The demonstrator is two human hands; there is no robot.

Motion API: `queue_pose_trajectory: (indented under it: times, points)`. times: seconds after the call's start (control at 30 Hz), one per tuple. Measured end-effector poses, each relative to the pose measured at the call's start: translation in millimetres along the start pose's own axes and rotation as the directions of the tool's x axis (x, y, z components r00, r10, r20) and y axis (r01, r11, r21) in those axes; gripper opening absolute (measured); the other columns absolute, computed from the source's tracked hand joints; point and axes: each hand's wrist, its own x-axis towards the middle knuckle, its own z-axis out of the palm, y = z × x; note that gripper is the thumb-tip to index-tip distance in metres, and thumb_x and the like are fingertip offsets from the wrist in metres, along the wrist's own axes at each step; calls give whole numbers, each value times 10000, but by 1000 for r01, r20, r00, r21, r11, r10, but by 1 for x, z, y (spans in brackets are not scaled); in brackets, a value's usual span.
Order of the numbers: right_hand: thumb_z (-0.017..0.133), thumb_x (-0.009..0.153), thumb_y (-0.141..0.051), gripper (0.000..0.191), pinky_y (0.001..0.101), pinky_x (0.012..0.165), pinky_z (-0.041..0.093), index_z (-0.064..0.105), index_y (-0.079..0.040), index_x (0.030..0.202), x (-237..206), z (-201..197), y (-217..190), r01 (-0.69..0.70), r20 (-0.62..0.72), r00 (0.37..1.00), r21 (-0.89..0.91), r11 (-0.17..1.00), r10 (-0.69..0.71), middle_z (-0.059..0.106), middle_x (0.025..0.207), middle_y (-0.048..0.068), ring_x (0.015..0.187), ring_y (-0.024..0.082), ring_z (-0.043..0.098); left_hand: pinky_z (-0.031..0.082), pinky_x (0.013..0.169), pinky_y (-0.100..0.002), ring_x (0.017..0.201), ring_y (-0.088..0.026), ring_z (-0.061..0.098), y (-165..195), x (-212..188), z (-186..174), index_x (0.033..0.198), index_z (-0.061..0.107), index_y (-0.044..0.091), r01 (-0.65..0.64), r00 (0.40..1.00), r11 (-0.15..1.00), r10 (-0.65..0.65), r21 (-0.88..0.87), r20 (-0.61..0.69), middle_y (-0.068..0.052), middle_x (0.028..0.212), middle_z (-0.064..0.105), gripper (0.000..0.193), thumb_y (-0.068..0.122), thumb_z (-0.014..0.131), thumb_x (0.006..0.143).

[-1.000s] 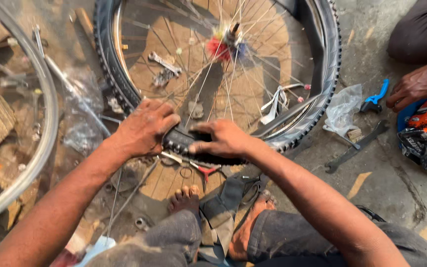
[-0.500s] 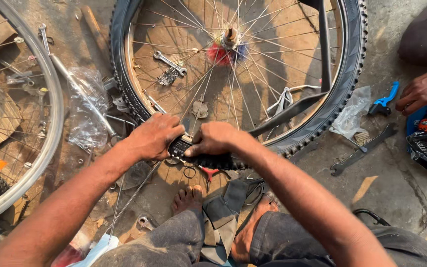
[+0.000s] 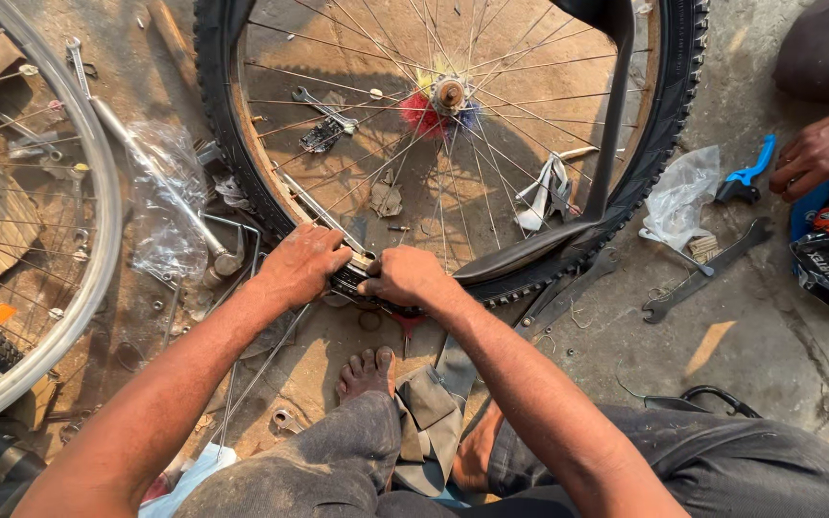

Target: The person removes the old inner tube from a bicycle wheel, unpacks a new inner tube, and begins installing it into the tire. The person works on the ground with various tools and bicycle parts scattered around.

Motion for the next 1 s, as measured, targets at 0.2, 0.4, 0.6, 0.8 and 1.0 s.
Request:
queue_pose_trajectory:
  times: [0.2,0.4,0.6,0.8,1.0]
  points:
    - [713,816,-568,437,456,811,565,795,-225,1075,-3,1,-5,-28,-70,997,17,999,29,758,965,115,953,321,717,460,911,-442,1031,-298,615,4,-1,-4,951,661,90,24,1000,1000,-24,17,-5,-109,1028,614,239,66,689,715]
    - [702,827,-566,411,450,787,566,802,-246,1066,-4,4,-4,-3,-114,993,47,999,9,763,960,89,945,307,718,442,964,-438,1095,-281,609,6,10,-3,907,727,118,127,981,992,-127,8,145,-78,969,687,147,95,676,771]
    - [721,839,-506,396,445,824,554,787,-227,1113,4,6,9,61,-97,994,81,995,-53,756,982,121,965,320,711,418,1030,-434,1117,-272,609,8,7,-2,949,719,102,108,973,989,-125,97,193,-85,995,707,289,341,749,790]
    - [664,844,-195,539,466,768,540,667,-315,1369,-44,-19,28,347,-258,881,-217,913,-396,646,976,103,930,325,670,408,1042,-449,1107,-311,597,-22,7,-61,1137,690,90,225,974,956,-221,-186,43,-130,1037,692,772,607,887,598]
    - [672,814,-166,593,474,763,532,611,-201,1402,-82,-36,23,413,-444,695,-398,819,-566,638,933,113,878,342,660,452,961,-476,1120,-363,585,24,13,-81,1328,586,56,-63,978,971,15,-229,-208,-175,1205,616,978,377,918,466]
